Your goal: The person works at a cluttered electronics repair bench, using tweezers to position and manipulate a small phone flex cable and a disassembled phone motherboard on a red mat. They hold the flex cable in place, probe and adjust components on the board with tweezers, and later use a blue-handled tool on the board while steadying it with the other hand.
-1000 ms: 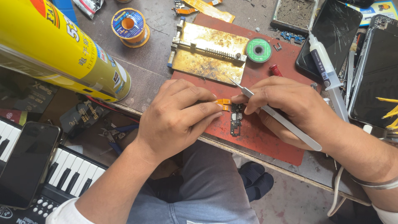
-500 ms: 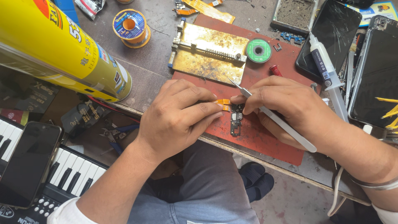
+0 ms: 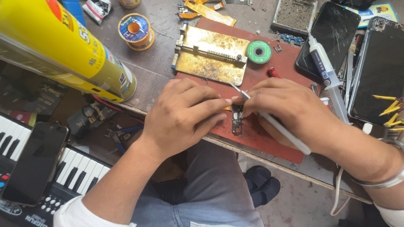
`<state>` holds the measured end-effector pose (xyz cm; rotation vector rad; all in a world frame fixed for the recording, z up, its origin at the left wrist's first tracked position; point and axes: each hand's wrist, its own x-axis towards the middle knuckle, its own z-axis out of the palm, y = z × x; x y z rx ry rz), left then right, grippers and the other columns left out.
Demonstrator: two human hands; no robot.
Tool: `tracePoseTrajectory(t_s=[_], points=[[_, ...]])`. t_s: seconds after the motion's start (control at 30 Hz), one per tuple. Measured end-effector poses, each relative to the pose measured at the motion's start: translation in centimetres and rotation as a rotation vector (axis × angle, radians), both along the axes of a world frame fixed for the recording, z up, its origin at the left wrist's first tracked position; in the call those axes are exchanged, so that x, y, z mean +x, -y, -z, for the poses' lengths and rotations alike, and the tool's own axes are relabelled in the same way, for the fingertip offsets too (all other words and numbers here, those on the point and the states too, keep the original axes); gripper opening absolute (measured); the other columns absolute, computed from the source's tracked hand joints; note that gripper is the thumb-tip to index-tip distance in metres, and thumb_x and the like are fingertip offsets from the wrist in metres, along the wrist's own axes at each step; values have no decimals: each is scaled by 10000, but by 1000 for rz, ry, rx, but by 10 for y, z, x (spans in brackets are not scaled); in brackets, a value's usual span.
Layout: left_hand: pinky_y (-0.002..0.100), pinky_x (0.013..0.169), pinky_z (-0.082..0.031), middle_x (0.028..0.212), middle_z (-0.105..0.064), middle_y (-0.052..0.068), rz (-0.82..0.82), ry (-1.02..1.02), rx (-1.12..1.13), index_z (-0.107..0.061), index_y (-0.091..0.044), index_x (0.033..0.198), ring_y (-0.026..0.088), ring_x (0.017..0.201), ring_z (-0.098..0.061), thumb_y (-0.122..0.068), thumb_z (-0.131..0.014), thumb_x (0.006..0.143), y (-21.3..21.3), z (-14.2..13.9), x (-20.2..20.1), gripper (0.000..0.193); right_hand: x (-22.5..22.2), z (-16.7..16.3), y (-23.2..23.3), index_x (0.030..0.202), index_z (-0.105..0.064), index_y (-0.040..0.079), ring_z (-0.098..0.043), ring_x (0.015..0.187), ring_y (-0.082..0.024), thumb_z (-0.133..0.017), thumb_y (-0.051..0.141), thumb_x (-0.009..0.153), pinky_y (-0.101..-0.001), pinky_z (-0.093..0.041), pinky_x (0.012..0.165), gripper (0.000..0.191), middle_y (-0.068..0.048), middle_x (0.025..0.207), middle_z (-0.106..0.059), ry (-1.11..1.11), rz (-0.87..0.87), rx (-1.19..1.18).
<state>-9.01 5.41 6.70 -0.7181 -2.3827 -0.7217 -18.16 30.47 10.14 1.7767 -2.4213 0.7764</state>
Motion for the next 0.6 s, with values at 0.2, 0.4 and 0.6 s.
tracePoseTrajectory(t_s=[0.2, 0.4, 0.6], points=[[423, 919, -458, 1066, -665, 4, -10, 12, -75, -749, -181, 1153, 247, 1012, -613, -281, -793, 907, 5, -3, -5, 270, -6, 9, 5, 999, -676, 84, -703, 966, -303, -676, -63, 814, -384, -555, 815, 236, -76, 1012, -718, 157, 35, -97], [428, 923, -459, 1059, -669, 6, -31, 35, -117, -744, -175, 1143, 249, 1021, -621, -236, -788, 893, 14, -2, -11, 261, -12, 19, 15, 1026, -660, 61, -720, 1019, -305, -650, -79, 826, -393, -571, 857, 244, -87, 1050, -737, 181, 12, -183], [424, 905, -453, 1046, -669, 14, -70, 30, -135, -756, -181, 1127, 253, 1010, -622, -211, -793, 891, 25, 1, -14, 241, -19, 23, 27, 1046, -617, 48, -746, 1112, -269, -614, -86, 897, -356, -600, 873, 200, -89, 1126, -759, 291, -25, -273]])
